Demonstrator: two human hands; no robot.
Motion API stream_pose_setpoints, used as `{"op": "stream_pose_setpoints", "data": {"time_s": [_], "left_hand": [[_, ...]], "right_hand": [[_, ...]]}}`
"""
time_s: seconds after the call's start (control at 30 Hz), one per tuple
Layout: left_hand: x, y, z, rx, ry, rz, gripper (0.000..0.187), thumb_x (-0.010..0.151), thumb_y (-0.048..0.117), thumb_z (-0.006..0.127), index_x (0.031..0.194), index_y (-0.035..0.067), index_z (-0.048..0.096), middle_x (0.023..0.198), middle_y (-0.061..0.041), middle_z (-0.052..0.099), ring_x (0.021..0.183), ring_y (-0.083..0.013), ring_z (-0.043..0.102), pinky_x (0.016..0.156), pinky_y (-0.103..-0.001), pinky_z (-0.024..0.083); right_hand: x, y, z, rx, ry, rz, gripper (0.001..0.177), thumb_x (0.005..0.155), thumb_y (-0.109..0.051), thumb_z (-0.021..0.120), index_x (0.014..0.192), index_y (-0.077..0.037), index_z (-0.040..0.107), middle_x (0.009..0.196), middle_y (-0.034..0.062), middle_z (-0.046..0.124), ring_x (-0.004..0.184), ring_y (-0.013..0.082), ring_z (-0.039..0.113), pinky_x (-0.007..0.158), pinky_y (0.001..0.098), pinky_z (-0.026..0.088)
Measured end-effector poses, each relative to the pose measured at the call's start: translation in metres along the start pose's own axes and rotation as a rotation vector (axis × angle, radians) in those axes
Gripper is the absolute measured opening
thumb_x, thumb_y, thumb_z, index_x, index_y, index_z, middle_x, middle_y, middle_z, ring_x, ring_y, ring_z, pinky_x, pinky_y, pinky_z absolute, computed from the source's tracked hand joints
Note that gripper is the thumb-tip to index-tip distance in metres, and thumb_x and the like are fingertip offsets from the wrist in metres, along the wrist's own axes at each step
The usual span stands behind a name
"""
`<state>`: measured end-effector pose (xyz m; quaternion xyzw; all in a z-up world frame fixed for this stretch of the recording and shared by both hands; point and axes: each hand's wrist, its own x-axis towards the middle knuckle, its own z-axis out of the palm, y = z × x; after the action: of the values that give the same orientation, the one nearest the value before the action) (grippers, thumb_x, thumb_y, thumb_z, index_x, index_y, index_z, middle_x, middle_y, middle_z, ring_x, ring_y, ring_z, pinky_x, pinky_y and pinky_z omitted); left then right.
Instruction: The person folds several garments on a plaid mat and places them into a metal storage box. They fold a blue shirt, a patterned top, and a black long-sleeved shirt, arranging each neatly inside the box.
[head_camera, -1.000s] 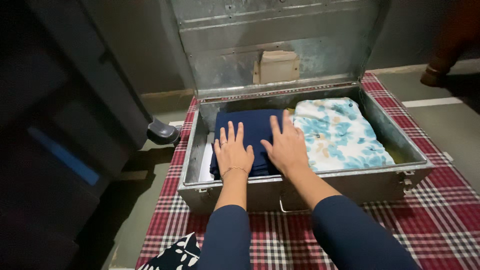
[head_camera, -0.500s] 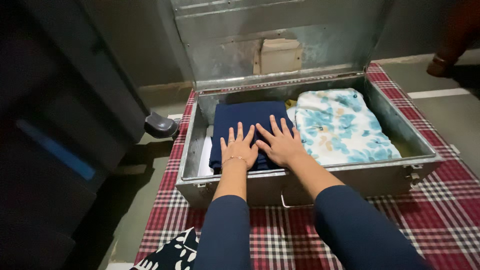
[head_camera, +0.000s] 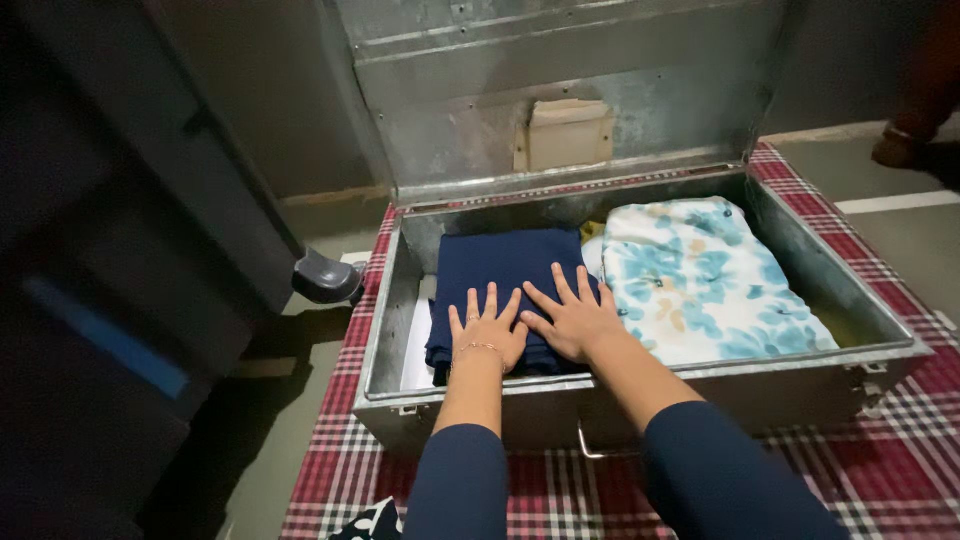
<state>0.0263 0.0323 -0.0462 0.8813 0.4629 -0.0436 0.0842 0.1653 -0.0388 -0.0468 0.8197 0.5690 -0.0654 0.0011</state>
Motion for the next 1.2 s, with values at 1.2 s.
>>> {"op": "stream_pose_setpoints", "data": {"time_s": [1.2], "left_hand": [[-0.261, 0.028, -0.232, 0.426, 0.328, 0.266, 0.064, 0.091, 0.031, 0.064, 0.152, 0.025, 0.045, 0.168, -0.001, 0.026, 0.151, -0.022, 0.032, 0.123, -0.053, 0.019]], "right_hand": [[-0.263, -0.065, -0.223, -0.031, 0.346, -0.207, 0.063, 0.103, -0.057, 0.03, 0.161, -0.034, 0.027, 0.169, 0.0091, 0.025, 0.14, 0.0307, 0.048, 0.113, 0.057, 0.035]]}}
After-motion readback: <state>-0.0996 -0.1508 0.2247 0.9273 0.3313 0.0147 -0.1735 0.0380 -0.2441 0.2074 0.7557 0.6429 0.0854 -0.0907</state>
